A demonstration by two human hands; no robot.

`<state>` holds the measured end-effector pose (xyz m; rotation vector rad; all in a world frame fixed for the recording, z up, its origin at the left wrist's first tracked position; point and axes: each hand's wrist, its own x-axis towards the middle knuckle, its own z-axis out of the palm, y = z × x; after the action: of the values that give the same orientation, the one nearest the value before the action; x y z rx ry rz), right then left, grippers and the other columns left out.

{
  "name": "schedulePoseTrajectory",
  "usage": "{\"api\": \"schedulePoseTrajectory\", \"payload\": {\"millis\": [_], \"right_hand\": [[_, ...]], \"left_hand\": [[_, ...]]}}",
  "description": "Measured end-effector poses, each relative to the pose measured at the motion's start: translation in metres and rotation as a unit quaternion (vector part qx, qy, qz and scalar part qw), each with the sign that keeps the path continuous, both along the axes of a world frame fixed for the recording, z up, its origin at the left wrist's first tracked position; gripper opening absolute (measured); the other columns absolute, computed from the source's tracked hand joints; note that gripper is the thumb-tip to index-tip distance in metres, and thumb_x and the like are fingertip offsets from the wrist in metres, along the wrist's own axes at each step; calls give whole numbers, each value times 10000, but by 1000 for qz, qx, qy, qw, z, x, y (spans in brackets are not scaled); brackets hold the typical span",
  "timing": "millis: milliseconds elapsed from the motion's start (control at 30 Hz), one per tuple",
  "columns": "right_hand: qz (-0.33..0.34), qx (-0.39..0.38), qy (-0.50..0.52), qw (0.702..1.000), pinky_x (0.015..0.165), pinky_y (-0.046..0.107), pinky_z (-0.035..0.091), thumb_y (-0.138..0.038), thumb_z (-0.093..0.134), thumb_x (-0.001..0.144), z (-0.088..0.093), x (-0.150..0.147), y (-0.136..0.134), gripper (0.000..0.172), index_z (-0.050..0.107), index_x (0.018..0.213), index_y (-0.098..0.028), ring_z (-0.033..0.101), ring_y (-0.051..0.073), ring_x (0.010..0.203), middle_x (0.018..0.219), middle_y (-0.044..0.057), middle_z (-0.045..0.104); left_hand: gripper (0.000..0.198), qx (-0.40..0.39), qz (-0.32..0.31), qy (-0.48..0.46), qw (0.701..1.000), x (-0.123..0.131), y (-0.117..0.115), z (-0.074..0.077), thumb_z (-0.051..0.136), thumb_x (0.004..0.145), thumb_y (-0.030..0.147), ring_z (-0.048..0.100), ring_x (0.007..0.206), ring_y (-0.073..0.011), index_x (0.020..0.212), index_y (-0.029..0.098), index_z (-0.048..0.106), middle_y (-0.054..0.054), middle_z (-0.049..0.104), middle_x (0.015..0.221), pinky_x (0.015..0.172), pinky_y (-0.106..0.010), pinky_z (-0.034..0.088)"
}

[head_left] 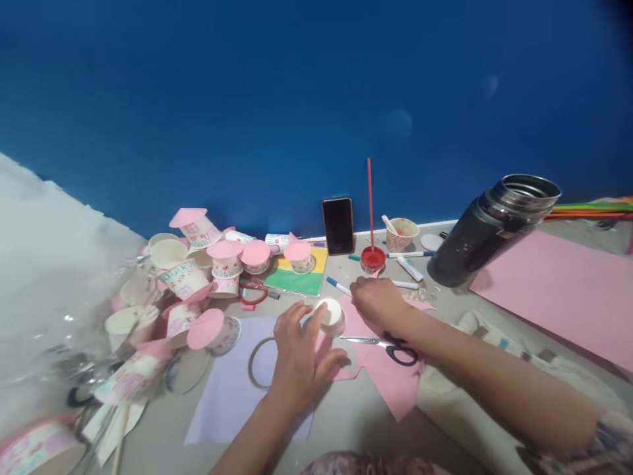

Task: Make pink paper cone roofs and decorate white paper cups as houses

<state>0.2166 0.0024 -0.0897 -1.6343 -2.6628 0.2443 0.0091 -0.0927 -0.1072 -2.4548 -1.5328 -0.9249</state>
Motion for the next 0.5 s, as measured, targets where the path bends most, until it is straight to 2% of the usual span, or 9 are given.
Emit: {"api": "schedulePoseTrajectory", "payload": {"millis": [133, 233, 300, 400, 433, 500], "right_hand": [[-3, 10, -1, 1000, 617, 308, 424, -162, 597, 898, 19, 9, 0, 127, 721, 891, -138, 734, 273, 786, 909, 154, 770], [-7, 32, 16, 999, 629, 312, 404, -224, 578, 911, 44, 17, -8, 135, 705, 911, -179, 708, 253, 772, 889, 107, 763], [18, 52, 41, 998, 691, 316, 417, -239, 579, 903, 59, 22, -16, 125, 695, 926, -200, 695, 254, 854, 926, 88, 757], [42, 87, 138, 986, 687, 329, 412, -270, 587, 888, 73, 32, -28, 117, 675, 833, -215, 658, 243, 771, 806, 61, 728], [32, 81, 181, 980, 668, 327, 416, -276, 586, 885, 75, 36, -31, 119, 677, 830, -222, 650, 236, 738, 780, 50, 724], [-1, 32, 286, 958, 629, 308, 438, -294, 603, 881, 77, 45, -34, 108, 697, 878, -241, 658, 224, 722, 803, 33, 740]], "left_hand": [[376, -31, 34, -63, 997, -11, 22, 32, 527, 1023, 246, 559, 1265, -284, 1399, 252, 506, -131, 552, 1313, 1072, -476, 490], [461, -35, -7, -10, 999, -12, 50, 52, 496, 1035, 223, 551, 1332, -294, 1489, 243, 421, -155, 545, 1419, 1078, -476, 499], [456, -11, -45, 56, 997, -8, 64, 61, 511, 1026, 207, 565, 1324, -320, 1476, 202, 441, -181, 569, 1419, 1020, -470, 524], [276, -7, -78, 142, 987, -3, 68, 68, 483, 1026, 160, 690, 978, -273, 1283, 157, 583, -116, 717, 1057, 777, -387, 543], [223, -10, -78, 152, 985, -2, 65, 69, 471, 1033, 169, 686, 861, -253, 1205, 157, 613, -83, 718, 938, 706, -363, 516], [209, -19, -80, 140, 987, 0, 55, 71, 438, 1062, 233, 660, 753, -229, 1089, 165, 634, -52, 703, 831, 642, -341, 463]]}}
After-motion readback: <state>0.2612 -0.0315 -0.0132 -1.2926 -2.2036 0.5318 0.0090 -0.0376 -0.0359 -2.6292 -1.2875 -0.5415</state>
